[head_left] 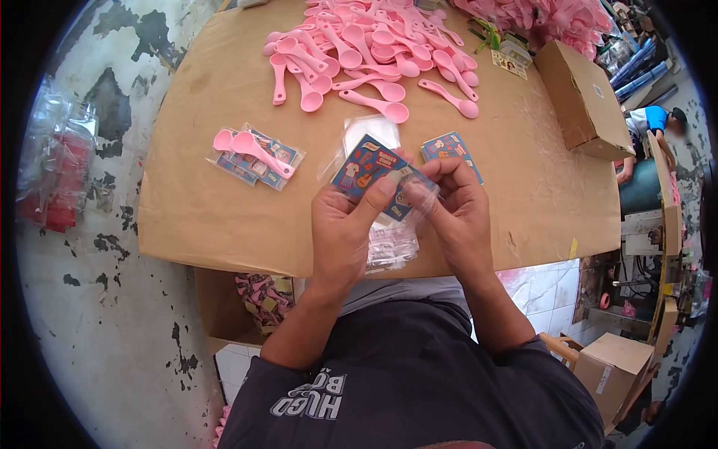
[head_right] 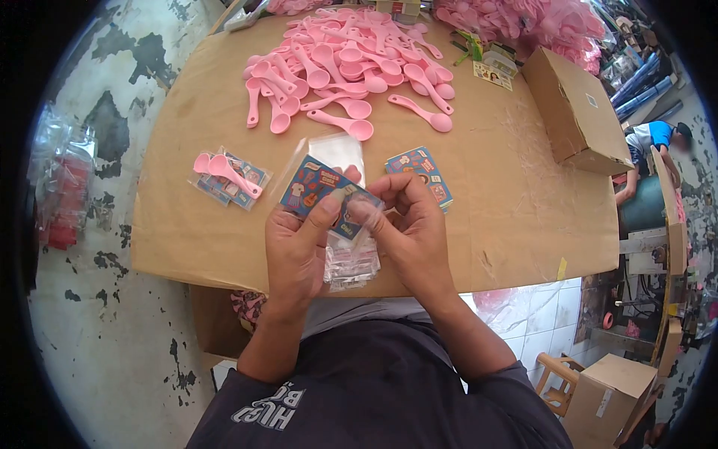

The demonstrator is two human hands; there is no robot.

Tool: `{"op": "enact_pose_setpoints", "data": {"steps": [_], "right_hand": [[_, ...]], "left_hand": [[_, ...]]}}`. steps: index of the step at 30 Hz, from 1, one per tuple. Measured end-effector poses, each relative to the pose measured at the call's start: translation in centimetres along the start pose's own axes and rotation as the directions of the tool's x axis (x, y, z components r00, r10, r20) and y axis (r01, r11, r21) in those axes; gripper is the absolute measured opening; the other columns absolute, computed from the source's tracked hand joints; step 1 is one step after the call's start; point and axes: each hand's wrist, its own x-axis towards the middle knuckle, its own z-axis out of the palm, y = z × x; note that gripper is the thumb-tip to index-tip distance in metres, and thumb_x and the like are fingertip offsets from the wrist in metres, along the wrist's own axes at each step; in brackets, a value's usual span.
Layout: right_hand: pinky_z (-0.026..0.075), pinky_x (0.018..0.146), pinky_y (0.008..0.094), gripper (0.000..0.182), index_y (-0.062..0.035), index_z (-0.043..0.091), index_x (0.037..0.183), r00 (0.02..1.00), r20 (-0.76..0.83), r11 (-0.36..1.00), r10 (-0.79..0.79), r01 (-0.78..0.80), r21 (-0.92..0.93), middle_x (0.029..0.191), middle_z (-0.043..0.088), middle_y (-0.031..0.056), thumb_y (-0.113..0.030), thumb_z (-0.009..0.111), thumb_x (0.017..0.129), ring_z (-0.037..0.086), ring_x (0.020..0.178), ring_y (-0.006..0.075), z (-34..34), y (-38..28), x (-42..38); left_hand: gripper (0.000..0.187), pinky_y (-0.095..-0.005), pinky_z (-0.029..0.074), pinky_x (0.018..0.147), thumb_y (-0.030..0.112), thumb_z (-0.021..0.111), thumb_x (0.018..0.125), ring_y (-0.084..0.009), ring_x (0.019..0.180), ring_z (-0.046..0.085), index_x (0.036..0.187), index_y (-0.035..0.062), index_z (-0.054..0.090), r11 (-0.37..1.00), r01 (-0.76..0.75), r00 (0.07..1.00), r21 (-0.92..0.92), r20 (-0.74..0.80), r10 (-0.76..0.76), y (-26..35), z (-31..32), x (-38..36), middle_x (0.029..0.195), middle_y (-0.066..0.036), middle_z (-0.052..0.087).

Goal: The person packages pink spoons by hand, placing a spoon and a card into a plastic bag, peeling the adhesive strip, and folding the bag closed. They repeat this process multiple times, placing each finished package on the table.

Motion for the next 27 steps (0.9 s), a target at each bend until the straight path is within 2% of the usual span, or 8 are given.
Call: {"op": "enact_pose_setpoints", "data": {"steps": [1,3,6,7,10,18,23,27], "right_hand": [[0.054,0.077,0.0247,0.021,-0.0001,0.062,0.111,1.0,0.005,0.998,0.029,-0.029,0.05,0.102,0.07,0.005,-0.01,0.074,0.096,0.066,0.09,0.0084,0.3,-0.1,0.0],[0.054,0.079,0.0248,0.021,0.0002,0.063,0.11,0.998,0.014,0.993,0.06,-0.061,0.097,0.104,0.069,0.0046,-0.011,0.074,0.096,0.066,0.092,0.0084,0.6,-0.2,-0.1],[0.055,0.078,0.0245,0.018,0.0006,0.064,0.109,0.984,0.072,0.98,0.166,-0.172,0.102,0.1,0.069,0.0034,-0.01,0.073,0.097,0.066,0.09,0.0081,0.4,-0.3,-0.4],[0.055,0.076,0.0245,0.018,0.0009,0.065,0.108,0.98,0.079,0.978,0.184,-0.191,0.084,0.1,0.069,0.0037,-0.011,0.072,0.097,0.066,0.089,0.0078,0.1,-0.3,-0.6],[0.055,0.071,0.0242,0.018,0.0011,0.065,0.109,0.983,0.07,0.983,0.169,-0.173,0.062,0.099,0.07,0.0044,-0.011,0.072,0.097,0.066,0.087,0.0073,0.1,0.6,-0.9],[0.053,0.069,0.0231,0.017,-0.0005,0.063,0.109,0.977,0.068,0.969,0.201,-0.209,0.135,0.096,0.069,0.004,-0.008,0.072,0.097,0.065,0.082,0.0071,1.4,-0.8,-1.7],[0.052,0.07,0.0242,0.015,-0.0042,0.058,0.1,0.999,-0.037,0.995,0.04,-0.036,0.091,0.096,0.068,0.0048,-0.007,0.072,0.097,0.063,0.083,0.0078,1.7,1.1,-1.2],[0.05,0.07,0.0246,0.022,-0.0064,0.055,0.097,0.999,-0.04,1.0,-0.015,0.015,0.017,0.092,0.063,0.0024,-0.007,0.077,0.093,0.057,0.079,0.0066,1.1,1.9,-1.0]], "left_hand": [[0.029,-0.0284,0.057,0.089,0.004,0.069,0.098,-0.0138,0.099,0.071,0.126,-0.0039,0.065,1.0,-0.003,1.0,-0.002,-0.003,0.003,0.1,-0.1,-0.1,0.112,-0.01,0.074],[0.05,-0.0383,0.053,0.106,0.0,0.064,0.098,-0.0226,0.125,0.063,0.146,-0.0033,0.05,0.993,-0.039,0.999,0.111,0.034,0.035,0.2,-0.4,-0.2,0.144,-0.022,0.058],[0.05,-0.0319,0.054,0.101,-0.002,0.063,0.098,-0.0162,0.122,0.063,0.147,-0.0016,0.05,0.993,-0.103,0.995,-0.062,0.001,0.103,0.8,0.3,0.3,0.139,-0.018,0.062],[0.059,-0.0365,0.052,0.105,-0.003,0.057,0.1,-0.0242,0.134,0.057,0.155,0.0021,0.037,0.99,-0.119,0.992,-0.08,0.035,0.122,1.2,0.2,0.5,0.147,-0.023,0.054],[0.063,-0.0423,0.051,0.108,-0.002,0.054,0.101,-0.0326,0.138,0.053,0.158,0.0063,0.031,0.969,-0.137,0.984,-0.206,0.088,0.157,2.1,0.2,0.9,0.147,-0.026,0.053],[0.059,-0.048,0.055,0.106,0.009,0.05,0.105,-0.0329,0.124,0.063,0.16,0.0102,0.028,0.936,-0.14,0.967,-0.322,0.161,0.199,1.4,0.7,1.5,0.134,-0.024,0.061],[0.046,-0.0362,0.058,0.095,0.012,0.051,0.107,-0.0221,0.107,0.07,0.151,0.0022,0.041,0.945,0.034,0.983,-0.325,0.183,0.027,0.8,1.8,0.7,0.118,-0.016,0.068],[0.041,-0.0344,0.06,0.084,0.018,0.052,0.108,-0.0207,0.097,0.071,0.144,-0.0028,0.048,0.965,0.037,0.982,-0.26,0.191,0.014,0.5,1.4,0.8,0.104,-0.01,0.065]]}}
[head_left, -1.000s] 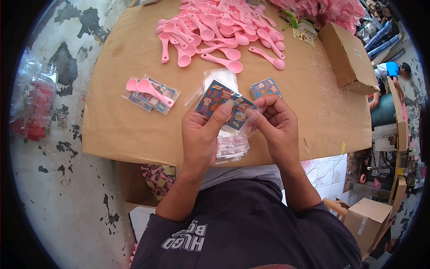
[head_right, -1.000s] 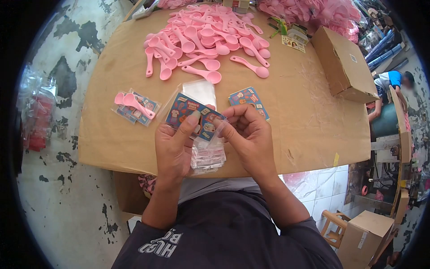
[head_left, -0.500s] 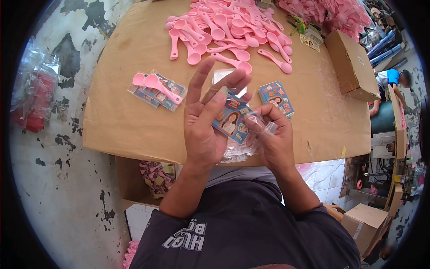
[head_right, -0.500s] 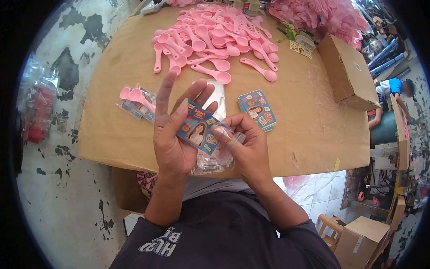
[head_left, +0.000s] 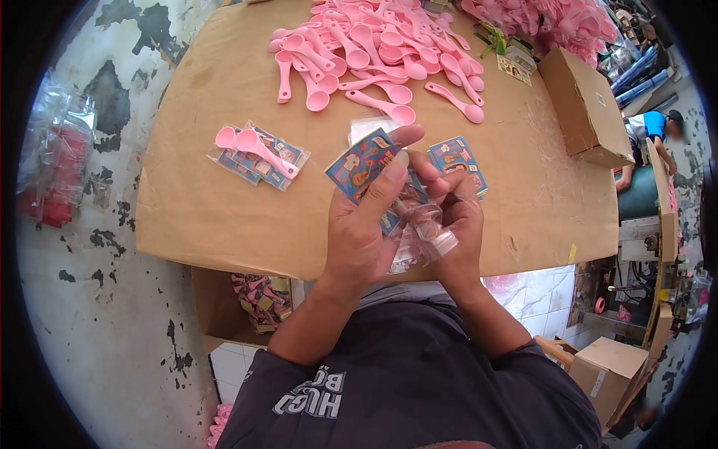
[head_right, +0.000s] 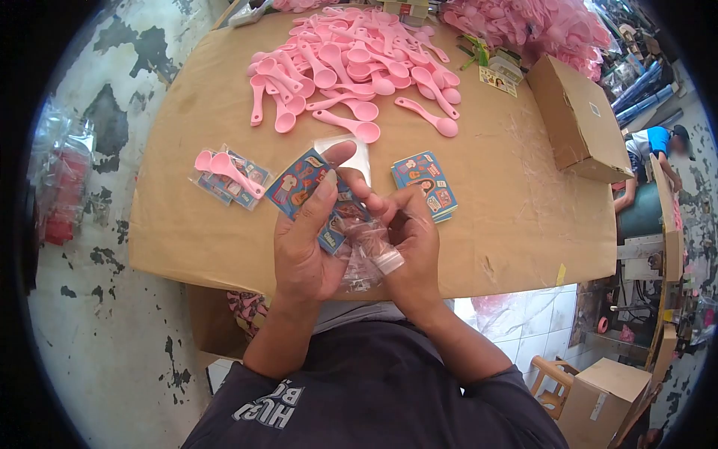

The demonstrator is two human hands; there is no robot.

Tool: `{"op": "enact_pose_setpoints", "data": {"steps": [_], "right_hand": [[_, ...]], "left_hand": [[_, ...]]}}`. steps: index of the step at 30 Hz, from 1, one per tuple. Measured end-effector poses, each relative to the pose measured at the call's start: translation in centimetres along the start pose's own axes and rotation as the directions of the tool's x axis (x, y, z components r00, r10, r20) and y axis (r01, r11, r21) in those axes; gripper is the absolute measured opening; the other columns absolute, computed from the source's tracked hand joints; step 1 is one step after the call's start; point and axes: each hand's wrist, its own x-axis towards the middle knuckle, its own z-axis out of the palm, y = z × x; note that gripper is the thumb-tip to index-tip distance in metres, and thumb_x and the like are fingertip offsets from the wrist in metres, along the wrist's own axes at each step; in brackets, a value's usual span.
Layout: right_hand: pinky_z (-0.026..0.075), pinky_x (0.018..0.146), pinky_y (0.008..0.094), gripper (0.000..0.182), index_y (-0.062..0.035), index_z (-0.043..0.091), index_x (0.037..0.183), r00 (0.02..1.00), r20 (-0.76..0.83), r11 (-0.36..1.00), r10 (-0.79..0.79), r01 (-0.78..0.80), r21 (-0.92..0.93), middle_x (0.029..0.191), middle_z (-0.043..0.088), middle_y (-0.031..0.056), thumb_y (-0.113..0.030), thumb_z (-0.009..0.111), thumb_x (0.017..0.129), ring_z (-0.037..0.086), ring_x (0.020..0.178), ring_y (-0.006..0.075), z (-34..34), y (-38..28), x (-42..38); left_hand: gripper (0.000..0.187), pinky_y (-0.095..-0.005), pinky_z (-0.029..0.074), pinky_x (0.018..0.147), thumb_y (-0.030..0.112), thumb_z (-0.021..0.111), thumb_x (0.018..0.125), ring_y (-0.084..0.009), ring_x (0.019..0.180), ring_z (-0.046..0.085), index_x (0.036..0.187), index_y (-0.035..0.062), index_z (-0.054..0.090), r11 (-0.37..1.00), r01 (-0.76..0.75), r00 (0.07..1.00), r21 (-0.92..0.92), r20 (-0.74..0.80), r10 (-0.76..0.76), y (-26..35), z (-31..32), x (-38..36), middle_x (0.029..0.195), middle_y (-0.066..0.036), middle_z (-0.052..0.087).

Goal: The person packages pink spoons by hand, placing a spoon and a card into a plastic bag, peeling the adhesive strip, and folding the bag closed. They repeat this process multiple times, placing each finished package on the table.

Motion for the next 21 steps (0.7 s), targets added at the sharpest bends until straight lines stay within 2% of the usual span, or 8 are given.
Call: {"op": "enact_pose_setpoints", "data": {"steps": [3,5,6,9,14,18,20,21], "right_hand": [[0.046,0.066,0.0249,0.032,-0.0059,0.062,0.107,0.964,-0.11,0.968,-0.24,0.23,-0.103,0.089,0.055,0.0011,-0.003,0.084,0.083,0.051,0.075,0.0078,0.6,-1.0,0.1],[0.042,0.06,0.0244,0.048,-0.0074,0.069,0.118,0.762,0.308,0.426,-0.569,0.594,-0.683,0.089,0.05,0.0017,0.0,0.087,0.074,0.051,0.076,0.0096,-0.7,-2.4,0.3],[0.04,0.056,0.0254,0.051,-0.0101,0.074,0.12,0.681,0.366,0.388,-0.635,0.69,-0.611,0.087,0.049,0.0018,0.001,0.086,0.072,0.05,0.069,0.0126,-1.1,-2.1,0.4],[0.039,0.055,0.0255,0.039,-0.0092,0.077,0.111,0.673,0.531,0.388,-0.514,0.735,-0.555,0.086,0.049,0.0007,0.002,0.084,0.074,0.048,0.064,0.0131,-2.4,-3.2,-0.3],[0.046,0.058,0.0311,0.013,-0.0059,0.074,0.098,0.818,0.387,0.344,-0.425,0.542,-0.767,0.085,0.066,0.007,-0.006,0.078,0.085,0.059,0.065,0.0161,-5.1,-6.4,5.6],[0.053,0.068,0.0364,0.02,-0.0049,0.07,0.105,0.903,0.34,0.278,-0.263,0.408,-0.87,0.094,0.07,0.0089,-0.022,0.071,0.095,0.066,0.074,0.0231,-7.7,-4.5,14.1],[0.054,0.075,0.0421,0.024,-0.0073,0.068,0.112,0.837,0.451,0.019,-0.311,0.48,-0.877,0.1,0.07,0.0092,-0.025,0.067,0.096,0.068,0.085,0.0279,-8.6,-2.2,17.0],[0.054,0.075,0.0421,0.024,-0.0073,0.068,0.112,0.834,0.456,0.021,-0.31,0.485,-0.874,0.1,0.07,0.0092,-0.025,0.067,0.096,0.068,0.085,0.0279,-8.4,-2.0,17.8]], "left_hand": [[0.04,-0.0357,0.06,0.085,0.02,0.054,0.108,-0.0185,0.093,0.069,0.141,-0.0022,0.05,0.999,0.025,0.998,0.041,-0.066,-0.022,0.6,-0.1,0.1,0.099,-0.008,0.064],[0.04,-0.0358,0.059,0.086,0.022,0.056,0.108,-0.0171,0.09,0.067,0.139,-0.0015,0.051,0.999,0.019,0.995,0.026,-0.1,-0.016,0.7,-0.6,0.4,0.097,-0.007,0.063],[0.04,-0.0359,0.057,0.088,0.024,0.058,0.107,-0.0157,0.086,0.066,0.137,-0.0008,0.052,1.0,0.014,0.99,0.015,-0.137,-0.011,0.8,-0.9,0.6,0.095,-0.006,0.063],[0.035,-0.035,0.058,0.085,0.022,0.06,0.106,-0.0142,0.083,0.065,0.133,0.0,0.055,0.991,-0.082,0.98,-0.108,-0.188,0.061,1.6,-2.5,0.8,0.091,-0.004,0.063],[0.039,-0.0323,0.054,0.091,0.024,0.062,0.105,-0.013,0.085,0.062,0.133,-0.0006,0.053,0.977,-0.192,0.953,-0.093,-0.256,0.163,4.7,-4.9,0.8,0.093,-0.004,0.061],[0.041,-0.0364,0.054,0.097,0.027,0.062,0.105,-0.0131,0.086,0.062,0.135,-0.0004,0.053,0.969,-0.242,0.948,-0.046,-0.224,0.226,4.9,-4.2,0.1,0.094,-0.005,0.061],[0.044,-0.0431,0.051,0.106,0.03,0.063,0.105,-0.0136,0.086,0.063,0.135,0.0002,0.053,0.954,-0.284,0.93,0.093,-0.214,0.298,4.6,-3.3,-0.4,0.095,-0.005,0.062],[0.044,-0.0431,0.051,0.106,0.03,0.063,0.105,-0.0136,0.086,0.063,0.135,0.0002,0.053,0.952,-0.29,0.928,0.095,-0.216,0.304,4.6,-3.0,-0.5,0.095,-0.005,0.062]]}}
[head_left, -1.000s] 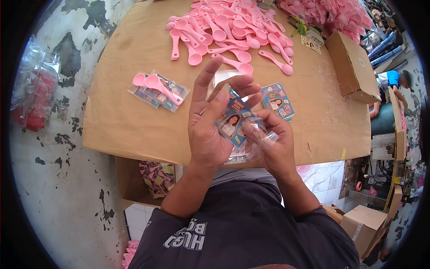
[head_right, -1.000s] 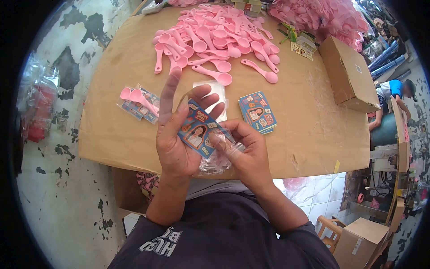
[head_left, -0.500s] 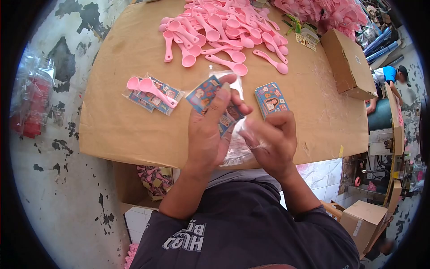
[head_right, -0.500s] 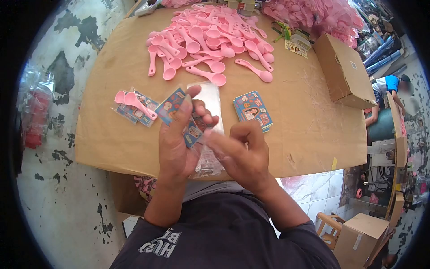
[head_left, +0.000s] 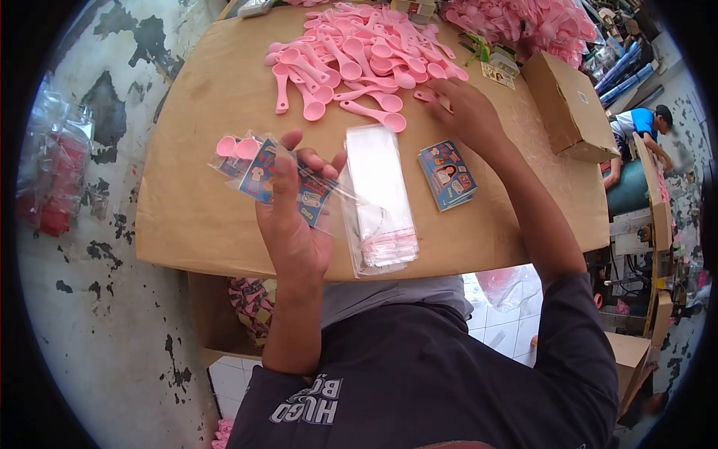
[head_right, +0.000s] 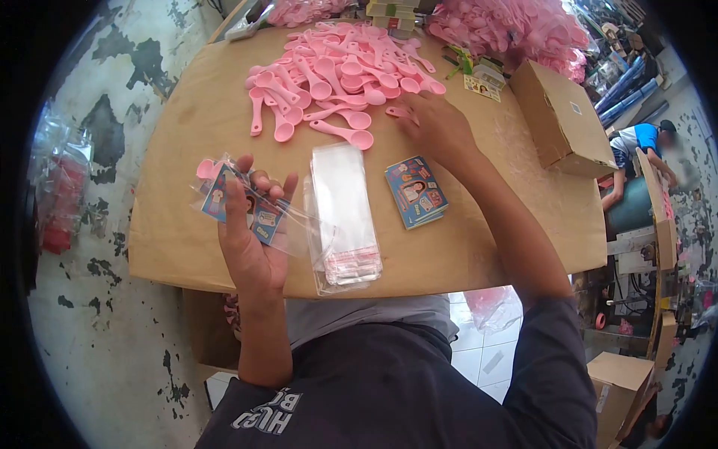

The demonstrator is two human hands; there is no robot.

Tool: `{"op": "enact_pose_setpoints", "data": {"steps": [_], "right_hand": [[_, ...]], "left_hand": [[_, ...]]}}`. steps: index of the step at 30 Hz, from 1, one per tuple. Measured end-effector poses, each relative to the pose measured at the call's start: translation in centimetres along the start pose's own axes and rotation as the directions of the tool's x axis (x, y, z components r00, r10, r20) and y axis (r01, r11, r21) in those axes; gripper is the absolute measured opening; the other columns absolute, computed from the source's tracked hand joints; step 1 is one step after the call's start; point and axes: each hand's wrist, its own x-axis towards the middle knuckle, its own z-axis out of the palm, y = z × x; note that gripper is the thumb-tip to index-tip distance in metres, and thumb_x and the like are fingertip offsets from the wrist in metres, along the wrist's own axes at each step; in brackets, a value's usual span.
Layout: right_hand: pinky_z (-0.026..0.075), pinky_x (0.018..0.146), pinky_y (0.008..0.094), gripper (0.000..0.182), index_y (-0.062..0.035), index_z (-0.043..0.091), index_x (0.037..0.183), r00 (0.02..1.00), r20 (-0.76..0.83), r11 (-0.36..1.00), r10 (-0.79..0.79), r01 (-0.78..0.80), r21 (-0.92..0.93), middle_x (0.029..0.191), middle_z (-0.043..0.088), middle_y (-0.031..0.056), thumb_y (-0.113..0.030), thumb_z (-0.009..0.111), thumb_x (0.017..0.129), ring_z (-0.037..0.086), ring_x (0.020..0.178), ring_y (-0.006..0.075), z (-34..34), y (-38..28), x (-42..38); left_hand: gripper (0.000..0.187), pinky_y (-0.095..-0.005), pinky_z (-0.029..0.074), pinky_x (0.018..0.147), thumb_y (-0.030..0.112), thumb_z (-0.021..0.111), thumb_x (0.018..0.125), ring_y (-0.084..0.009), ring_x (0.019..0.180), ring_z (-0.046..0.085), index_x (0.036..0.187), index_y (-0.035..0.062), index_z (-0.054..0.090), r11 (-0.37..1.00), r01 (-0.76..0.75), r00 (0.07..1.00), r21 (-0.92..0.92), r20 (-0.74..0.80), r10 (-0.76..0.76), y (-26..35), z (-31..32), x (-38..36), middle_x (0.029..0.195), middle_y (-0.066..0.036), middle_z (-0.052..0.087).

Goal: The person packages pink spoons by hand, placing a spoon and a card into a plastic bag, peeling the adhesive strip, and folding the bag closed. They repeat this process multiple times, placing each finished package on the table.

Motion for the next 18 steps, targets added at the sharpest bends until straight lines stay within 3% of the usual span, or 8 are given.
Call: {"op": "enact_pose_setpoints", "data": {"steps": [3,5,8,10,13,15,16,18], "right_hand": [[0.055,0.077,0.044,0.025,-0.0098,0.068,0.117,0.991,0.1,0.993,-0.092,0.099,-0.069,0.103,0.069,0.0096,-0.024,0.065,0.097,0.068,0.094,0.0305,1.4,0.2,1.3],[0.054,0.076,0.0433,0.023,-0.0155,0.069,0.12,0.979,0.16,0.978,-0.129,0.153,-0.144,0.109,0.07,0.0132,-0.021,0.064,0.098,0.066,0.083,0.0354,1.2,0.6,1.9],[0.055,0.073,0.0387,0.024,-0.0117,0.067,0.121,0.99,-0.001,0.984,-0.142,0.142,-0.106,0.108,0.07,0.0109,-0.012,0.064,0.097,0.07,0.082,0.0281,-2.0,-1.1,0.5],[0.057,0.072,0.0332,0.025,-0.006,0.065,0.123,0.996,-0.077,0.948,0.035,-0.009,0.318,0.106,0.071,0.0094,-0.004,0.064,0.098,0.073,0.083,0.0209,-5.7,-4.6,-1.1],[0.058,0.073,0.03,0.02,0.0019,0.062,0.118,0.955,-0.184,0.816,0.233,-0.089,0.571,0.104,0.069,0.0091,-0.001,0.064,0.099,0.072,0.086,0.0178,-7.5,-7.7,-4.8],[0.057,0.075,0.0283,0.014,0.0021,0.061,0.107,0.872,-0.097,0.48,0.479,-0.168,0.861,0.097,0.068,0.0058,-0.001,0.069,0.096,0.071,0.089,0.0133,-7.9,-8.7,-7.5],[0.057,0.075,0.0283,0.014,0.0021,0.061,0.107,0.871,-0.098,0.479,0.481,-0.168,0.862,0.097,0.068,0.0058,-0.001,0.069,0.096,0.071,0.089,0.0133,-7.9,-9.5,-8.7],[0.054,0.076,0.0254,0.011,-0.0001,0.061,0.099,0.814,0.13,0.178,0.566,-0.274,0.945,0.097,0.068,0.0067,-0.001,0.071,0.095,0.068,0.088,0.0111,-7.4,-11.6,-10.4]], "left_hand": [[0.046,-0.049,0.046,0.113,0.032,0.063,0.104,-0.014,0.087,0.063,0.136,0.0008,0.052,0.995,-0.014,1.0,0.096,0.014,0.013,0.4,0.0,-0.5,0.096,-0.004,0.061],[0.045,-0.0478,0.044,0.116,0.033,0.063,0.104,-0.0142,0.089,0.062,0.135,0.0013,0.052,0.999,0.01,1.0,0.033,0.018,-0.011,0.6,-0.5,-0.2,0.097,-0.004,0.06],[0.044,-0.0453,0.043,0.117,0.033,0.063,0.104,-0.0138,0.089,0.06,0.134,0.0015,0.053,0.996,-0.085,0.996,-0.021,0.028,0.086,0.9,-1.6,0.7,0.097,-0.004,0.059],[0.043,-0.0423,0.042,0.119,0.031,0.064,0.104,-0.0137,0.087,0.058,0.132,0.0012,0.054,0.989,-0.143,0.99,-0.033,-0.01,0.143,1.1,-1.8,1.4,0.096,-0.004,0.058],[0.042,-0.0397,0.039,0.12,0.038,0.061,0.104,-0.0122,0.087,0.057,0.131,0.0063,0.055,0.943,-0.257,0.961,-0.212,0.049,0.273,1.1,-2.6,2.3,0.096,-0.002,0.057],[0.042,-0.0402,0.038,0.121,0.039,0.061,0.104,-0.0123,0.087,0.057,0.131,0.0067,0.055,0.934,-0.264,0.959,-0.242,0.038,0.281,0.9,-2.4,2.6,0.096,-0.002,0.057],[0.043,-0.0406,0.037,0.121,0.04,0.06,0.104,-0.0124,0.087,0.057,0.131,0.0071,0.055,0.925,-0.27,0.958,-0.268,0.026,0.287,0.9,-2.2,2.7,0.096,-0.002,0.057],[0.044,-0.0399,0.039,0.122,0.037,0.064,0.102,-0.0132,0.089,0.057,0.13,0.0045,0.055,0.922,-0.276,0.953,-0.273,0.045,0.299,0.9,-1.8,2.8,0.097,-0.003,0.055]]}}
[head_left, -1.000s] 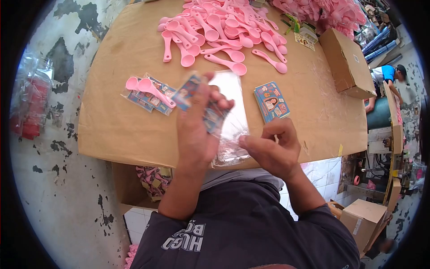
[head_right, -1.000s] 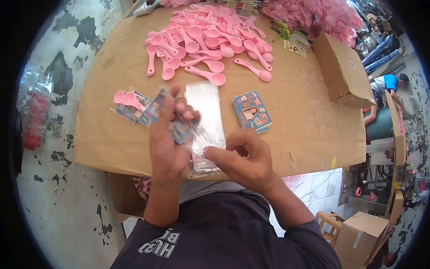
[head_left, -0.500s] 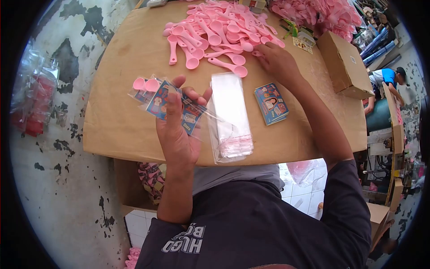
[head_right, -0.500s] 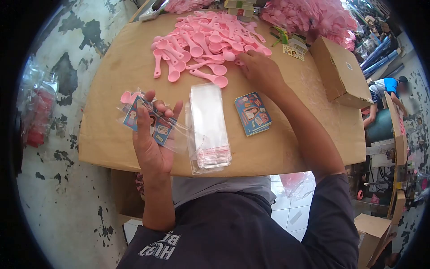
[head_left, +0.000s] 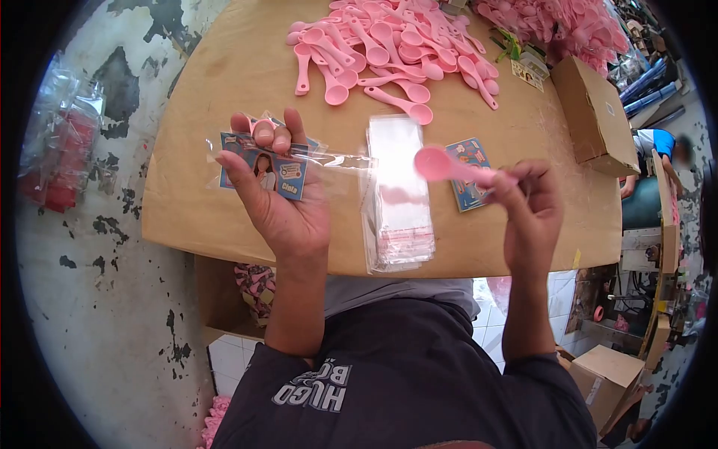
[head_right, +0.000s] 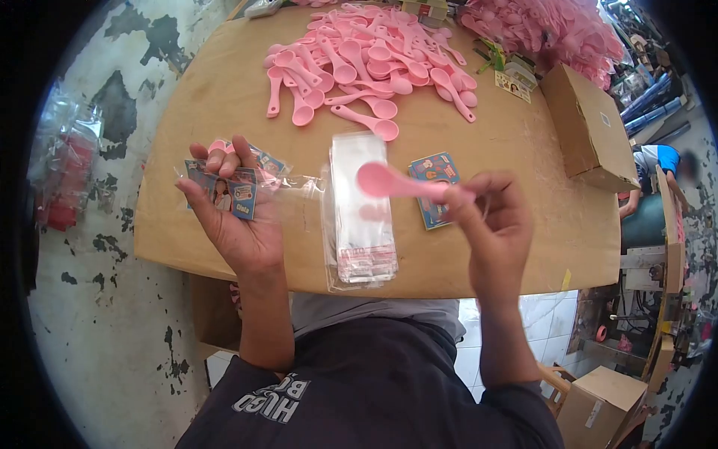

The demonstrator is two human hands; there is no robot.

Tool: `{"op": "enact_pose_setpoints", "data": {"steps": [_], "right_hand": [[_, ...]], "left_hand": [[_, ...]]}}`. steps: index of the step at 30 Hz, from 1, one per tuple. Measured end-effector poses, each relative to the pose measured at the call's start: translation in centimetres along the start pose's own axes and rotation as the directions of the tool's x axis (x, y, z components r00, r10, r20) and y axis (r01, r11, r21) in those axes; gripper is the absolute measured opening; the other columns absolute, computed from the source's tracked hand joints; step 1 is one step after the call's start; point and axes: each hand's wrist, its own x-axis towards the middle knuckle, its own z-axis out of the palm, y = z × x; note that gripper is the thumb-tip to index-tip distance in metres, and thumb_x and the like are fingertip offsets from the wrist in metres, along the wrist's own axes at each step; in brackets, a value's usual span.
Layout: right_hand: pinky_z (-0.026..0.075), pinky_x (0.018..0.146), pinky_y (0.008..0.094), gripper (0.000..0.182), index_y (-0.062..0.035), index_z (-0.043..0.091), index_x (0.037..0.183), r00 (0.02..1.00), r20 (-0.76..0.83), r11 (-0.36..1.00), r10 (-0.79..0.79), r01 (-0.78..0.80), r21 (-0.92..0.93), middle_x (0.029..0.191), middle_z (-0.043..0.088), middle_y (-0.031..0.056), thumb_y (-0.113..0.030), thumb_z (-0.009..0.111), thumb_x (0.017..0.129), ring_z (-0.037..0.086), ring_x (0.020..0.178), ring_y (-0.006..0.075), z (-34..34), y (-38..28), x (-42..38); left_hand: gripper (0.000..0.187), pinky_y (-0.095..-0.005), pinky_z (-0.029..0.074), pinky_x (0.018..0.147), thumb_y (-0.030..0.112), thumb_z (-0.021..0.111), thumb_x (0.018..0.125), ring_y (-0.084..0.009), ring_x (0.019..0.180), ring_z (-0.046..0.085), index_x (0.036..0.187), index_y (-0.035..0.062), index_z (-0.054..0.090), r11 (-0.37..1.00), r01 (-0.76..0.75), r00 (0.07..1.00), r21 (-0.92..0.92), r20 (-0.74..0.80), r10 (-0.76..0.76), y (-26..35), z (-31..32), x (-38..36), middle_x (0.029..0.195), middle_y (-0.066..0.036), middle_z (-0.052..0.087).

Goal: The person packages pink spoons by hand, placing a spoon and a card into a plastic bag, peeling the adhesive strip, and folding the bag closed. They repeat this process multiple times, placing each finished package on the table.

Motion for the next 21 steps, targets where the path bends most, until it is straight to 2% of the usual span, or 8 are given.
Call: {"op": "enact_pose_setpoints", "data": {"steps": [4,6,8,10,11,15,17,21], "right_hand": [[0.051,0.077,0.0231,0.012,-0.002,0.062,0.099,0.994,0.055,0.995,0.096,-0.097,0.015,0.096,0.069,0.006,-0.001,0.072,0.095,0.066,0.086,0.0085,1.3,2.0,-2.5],[0.049,0.075,0.0222,0.012,-0.0022,0.062,0.1,0.982,0.102,0.978,0.161,-0.173,0.116,0.094,0.07,0.005,-0.003,0.073,0.095,0.064,0.083,0.0076,2.8,2.2,-3.0],[0.053,0.079,0.0239,0.012,0.0,0.063,0.104,0.977,0.147,0.976,0.154,-0.174,0.133,0.096,0.072,0.0064,-0.003,0.072,0.096,0.067,0.087,0.0091,3.5,2.2,-3.2],[0.056,0.085,0.0265,0.015,0.0027,0.064,0.11,0.938,0.281,0.949,0.201,-0.258,0.182,0.101,0.073,0.0092,-0.002,0.07,0.097,0.069,0.093,0.0116,4.3,1.3,-3.2],[0.057,0.09,0.0289,0.017,0.0045,0.065,0.114,0.917,0.35,0.942,0.19,-0.27,0.197,0.106,0.074,0.0121,-0.001,0.068,0.098,0.071,0.097,0.0142,4.2,1.3,-3.2],[0.055,0.089,0.0274,0.019,0.0027,0.062,0.114,0.898,0.418,0.939,0.139,-0.253,0.232,0.107,0.071,0.0099,0.0,0.069,0.097,0.069,0.098,0.0129,4.2,1.5,-2.9],[0.052,0.084,0.025,0.027,-0.0005,0.058,0.116,0.948,0.316,0.971,0.03,-0.103,0.218,0.106,0.066,0.0051,-0.002,0.073,0.094,0.064,0.095,0.0091,4.1,2.7,-3.0],[0.047,0.078,0.0232,0.034,-0.0038,0.055,0.116,0.964,0.262,0.994,-0.031,0.002,0.111,0.105,0.059,0.0013,-0.004,0.078,0.09,0.056,0.09,0.0064,3.7,4.3,-2.7]], "left_hand": [[0.048,-0.0397,0.038,0.123,0.039,0.064,0.102,-0.0135,0.092,0.056,0.132,0.0027,0.052,0.997,-0.017,0.999,0.074,0.037,0.014,-0.7,0.8,-0.6,0.1,-0.003,0.053],[0.05,-0.0403,0.038,0.123,0.041,0.062,0.102,-0.0134,0.092,0.057,0.134,0.0029,0.051,0.992,0.013,0.999,0.127,0.04,-0.018,-1.2,1.4,-1.6,0.1,-0.003,0.053],[0.052,-0.0409,0.038,0.122,0.043,0.06,0.103,-0.0133,0.092,0.058,0.136,0.0031,0.05,0.984,0.034,0.998,0.177,0.041,-0.042,-1.9,1.8,-2.6,0.1,-0.003,0.054],[0.057,-0.0468,0.037,0.122,0.045,0.059,0.103,-0.015,0.088,0.063,0.14,0.0048,0.045,0.978,0.159,0.987,0.134,-0.017,-0.158,-2.4,2.0,-3.4,0.097,-0.005,0.059],[0.057,-0.0468,0.037,0.122,0.045,0.059,0.103,-0.015,0.088,0.063,0.14,0.0048,0.045,0.979,0.152,0.988,0.137,-0.015,-0.151,-2.5,2.2,-3.6,0.097,-0.005,0.059],[0.057,-0.0472,0.041,0.119,0.047,0.057,0.104,-0.0149,0.089,0.064,0.14,0.0045,0.045,0.943,0.332,0.943,-0.019,-0.02,-0.333,-2.9,2.8,-4.2,0.097,-0.005,0.059],[0.055,-0.047,0.044,0.117,0.047,0.053,0.106,-0.0146,0.089,0.064,0.141,0.0047,0.045,0.904,0.421,0.905,-0.076,-0.025,-0.424,-3.3,3.2,-4.6,0.096,-0.004,0.058],[0.049,-0.0456,0.049,0.112,0.041,0.052,0.108,-0.0142,0.092,0.064,0.14,0.0049,0.045,0.858,0.507,0.862,-0.078,0.015,-0.507,-4.3,3.3,-5.4,0.095,-0.004,0.058]]}}
